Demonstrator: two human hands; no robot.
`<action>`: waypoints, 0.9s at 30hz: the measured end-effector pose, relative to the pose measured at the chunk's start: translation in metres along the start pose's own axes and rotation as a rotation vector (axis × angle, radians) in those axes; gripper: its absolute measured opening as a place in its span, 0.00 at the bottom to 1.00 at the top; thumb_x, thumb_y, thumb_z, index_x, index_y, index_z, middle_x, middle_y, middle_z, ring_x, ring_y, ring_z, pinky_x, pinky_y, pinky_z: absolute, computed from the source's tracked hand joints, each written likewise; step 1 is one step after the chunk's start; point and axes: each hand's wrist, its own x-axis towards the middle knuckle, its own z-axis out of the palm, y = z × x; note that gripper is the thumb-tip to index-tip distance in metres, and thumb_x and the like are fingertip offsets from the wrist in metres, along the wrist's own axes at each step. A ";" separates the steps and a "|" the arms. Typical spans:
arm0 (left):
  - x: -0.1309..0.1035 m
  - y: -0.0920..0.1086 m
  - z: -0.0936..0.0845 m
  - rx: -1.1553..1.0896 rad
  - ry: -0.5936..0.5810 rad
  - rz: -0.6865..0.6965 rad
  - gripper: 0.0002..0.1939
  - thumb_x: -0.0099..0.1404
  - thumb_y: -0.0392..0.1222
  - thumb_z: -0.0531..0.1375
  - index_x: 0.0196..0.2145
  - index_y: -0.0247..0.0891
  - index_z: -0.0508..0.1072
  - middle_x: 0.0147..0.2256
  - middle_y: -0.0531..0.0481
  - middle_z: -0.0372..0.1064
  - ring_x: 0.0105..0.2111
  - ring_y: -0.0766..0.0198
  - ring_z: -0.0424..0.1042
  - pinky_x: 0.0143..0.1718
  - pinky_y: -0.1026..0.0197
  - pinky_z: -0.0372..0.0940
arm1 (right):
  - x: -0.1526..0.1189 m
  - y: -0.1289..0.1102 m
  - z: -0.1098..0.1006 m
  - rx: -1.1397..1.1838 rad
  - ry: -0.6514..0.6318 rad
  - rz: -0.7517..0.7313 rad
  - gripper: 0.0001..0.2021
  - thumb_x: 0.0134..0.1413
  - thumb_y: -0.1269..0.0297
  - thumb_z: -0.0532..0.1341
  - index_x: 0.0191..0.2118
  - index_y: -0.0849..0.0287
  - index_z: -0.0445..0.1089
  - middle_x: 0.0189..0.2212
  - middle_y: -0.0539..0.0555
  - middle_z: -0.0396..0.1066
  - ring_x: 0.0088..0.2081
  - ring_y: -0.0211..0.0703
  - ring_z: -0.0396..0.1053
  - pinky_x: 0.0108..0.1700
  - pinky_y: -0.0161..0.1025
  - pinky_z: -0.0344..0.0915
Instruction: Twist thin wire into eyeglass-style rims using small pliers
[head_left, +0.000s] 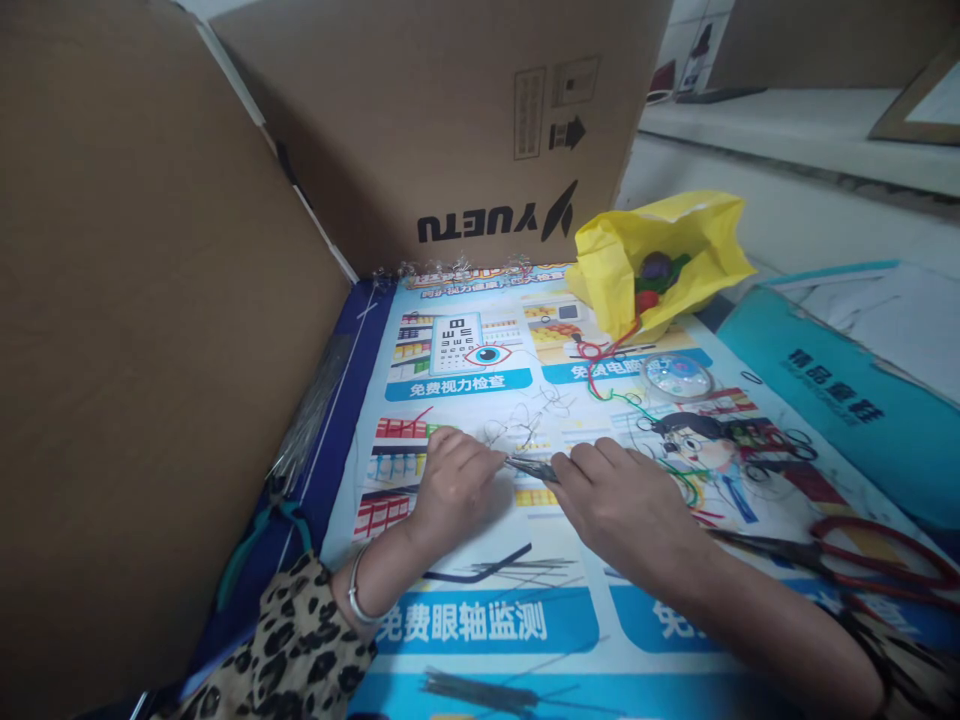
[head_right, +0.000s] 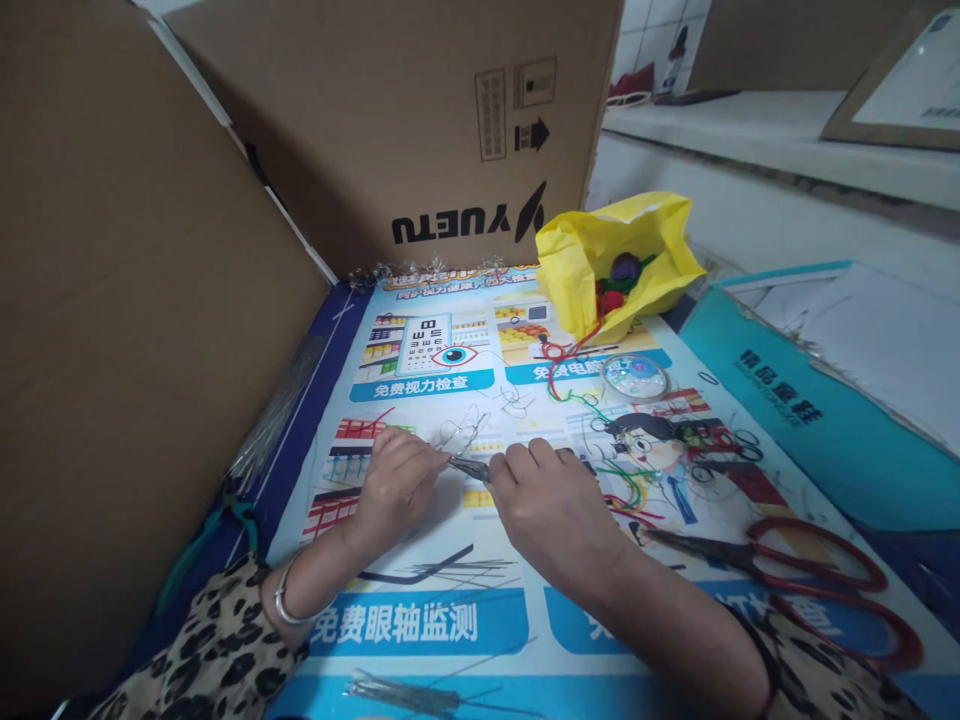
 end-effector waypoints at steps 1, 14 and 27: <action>0.000 0.000 0.000 0.005 -0.004 0.001 0.09 0.59 0.29 0.53 0.33 0.39 0.71 0.26 0.50 0.68 0.31 0.62 0.64 0.39 0.54 0.56 | 0.000 0.000 0.000 0.002 -0.003 0.002 0.03 0.53 0.69 0.55 0.31 0.58 0.65 0.26 0.53 0.65 0.31 0.45 0.57 0.30 0.40 0.47; -0.003 -0.003 0.004 0.058 -0.024 0.057 0.11 0.53 0.28 0.55 0.34 0.38 0.70 0.26 0.50 0.66 0.31 0.62 0.62 0.42 0.53 0.55 | 0.002 -0.002 -0.005 -0.005 -0.026 -0.006 0.03 0.52 0.70 0.56 0.30 0.58 0.66 0.26 0.53 0.64 0.31 0.44 0.57 0.30 0.40 0.46; -0.002 -0.002 0.003 0.038 0.002 0.042 0.09 0.56 0.29 0.55 0.33 0.38 0.71 0.26 0.51 0.66 0.30 0.63 0.62 0.40 0.54 0.56 | 0.000 -0.001 -0.009 -0.050 -0.006 -0.035 0.03 0.52 0.71 0.56 0.30 0.58 0.65 0.26 0.52 0.63 0.30 0.44 0.56 0.30 0.41 0.44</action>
